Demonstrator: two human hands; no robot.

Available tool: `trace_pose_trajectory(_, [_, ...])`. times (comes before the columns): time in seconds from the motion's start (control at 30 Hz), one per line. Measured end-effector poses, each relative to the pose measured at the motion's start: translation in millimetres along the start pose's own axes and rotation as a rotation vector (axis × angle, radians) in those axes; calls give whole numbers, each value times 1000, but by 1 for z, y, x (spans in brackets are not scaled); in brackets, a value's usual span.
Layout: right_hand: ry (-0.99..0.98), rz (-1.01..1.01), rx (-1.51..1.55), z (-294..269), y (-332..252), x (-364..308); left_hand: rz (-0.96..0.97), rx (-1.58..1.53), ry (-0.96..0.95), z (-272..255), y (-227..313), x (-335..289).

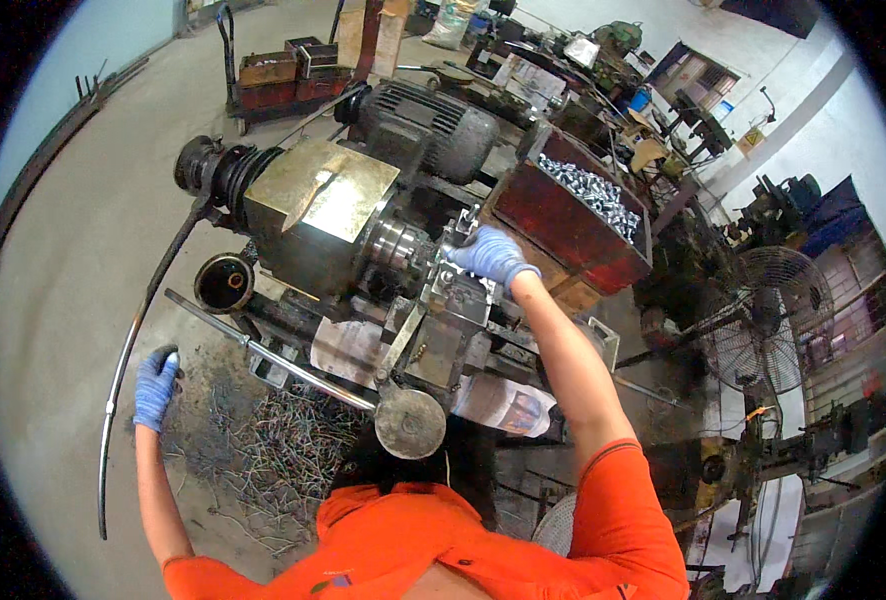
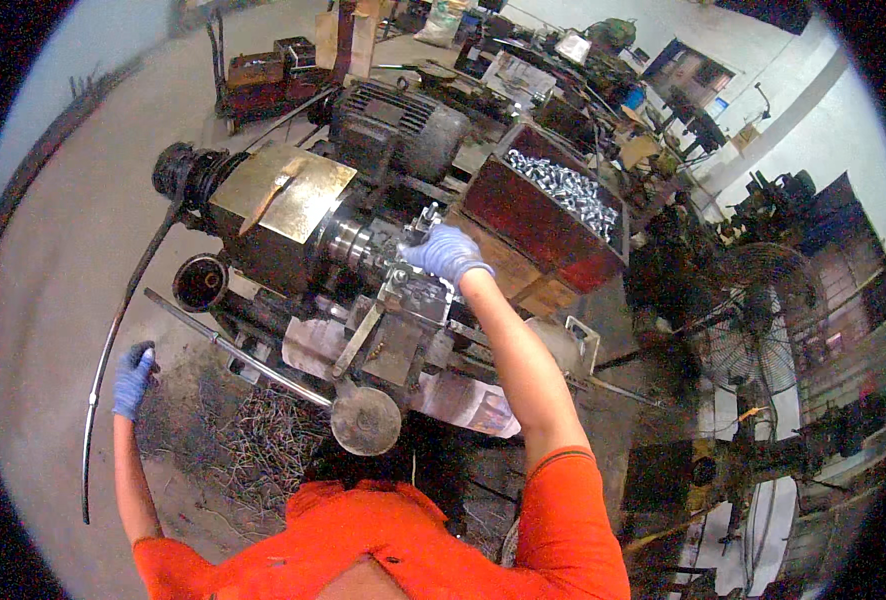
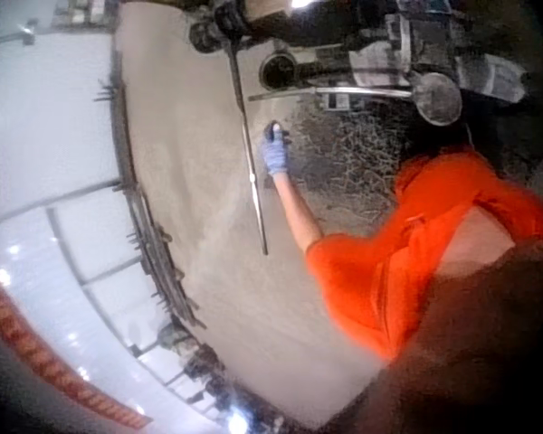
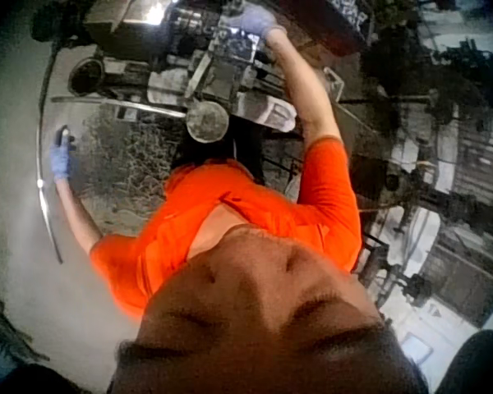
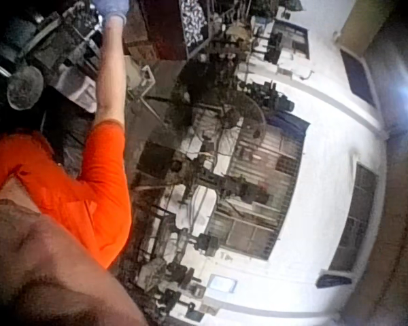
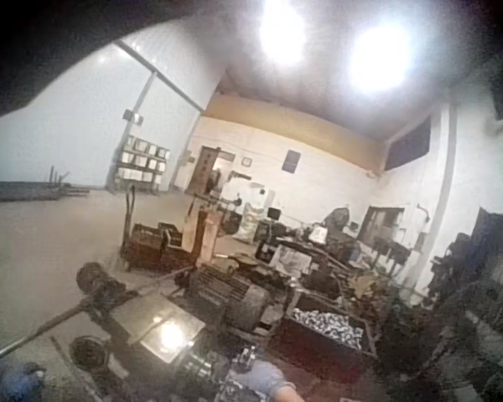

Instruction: The person operates a lathe machine by pulling a lever, adjusting a circular dial, and picking up small metal pieces.

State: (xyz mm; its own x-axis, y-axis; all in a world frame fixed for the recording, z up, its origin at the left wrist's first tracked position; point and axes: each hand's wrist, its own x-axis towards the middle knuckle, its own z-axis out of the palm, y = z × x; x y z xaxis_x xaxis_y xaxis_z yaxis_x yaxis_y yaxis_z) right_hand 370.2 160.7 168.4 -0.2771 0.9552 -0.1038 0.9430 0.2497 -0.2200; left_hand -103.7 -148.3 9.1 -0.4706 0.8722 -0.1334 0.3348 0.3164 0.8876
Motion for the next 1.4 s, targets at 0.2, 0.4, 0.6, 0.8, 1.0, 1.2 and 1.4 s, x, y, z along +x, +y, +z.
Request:
trace_pose_trajectory(0.2, [90, -82, 710, 20, -9, 4, 178, 12, 47, -2, 45, 7])
trace_pose_trajectory(0.4, [184, -201, 400, 7, -26, -20, 467, 562, 503, -83, 16, 12])
trace_pose_trajectory(0.6, [174, -344, 85, 9, -35, -25, -363, 403, 291, -88, -1, -22])
trace_pose_trajectory(0.8, [47, -364, -126, 3, -61, -36, -118, 852, 644, -65, -4, -38])
trace_pose_trajectory(1.0, [-42, -330, -186, 2, -79, -44, -257, 798, 567, -55, 19, -56])
trace_pose_trajectory(1.2, [6, -381, -249, 17, -69, -31, -294, 863, 528, 36, 78, -104])
trace_pose_trajectory(1.4, [32, -359, -228, 27, -67, -22, -159, 894, 428, 28, 80, -81])
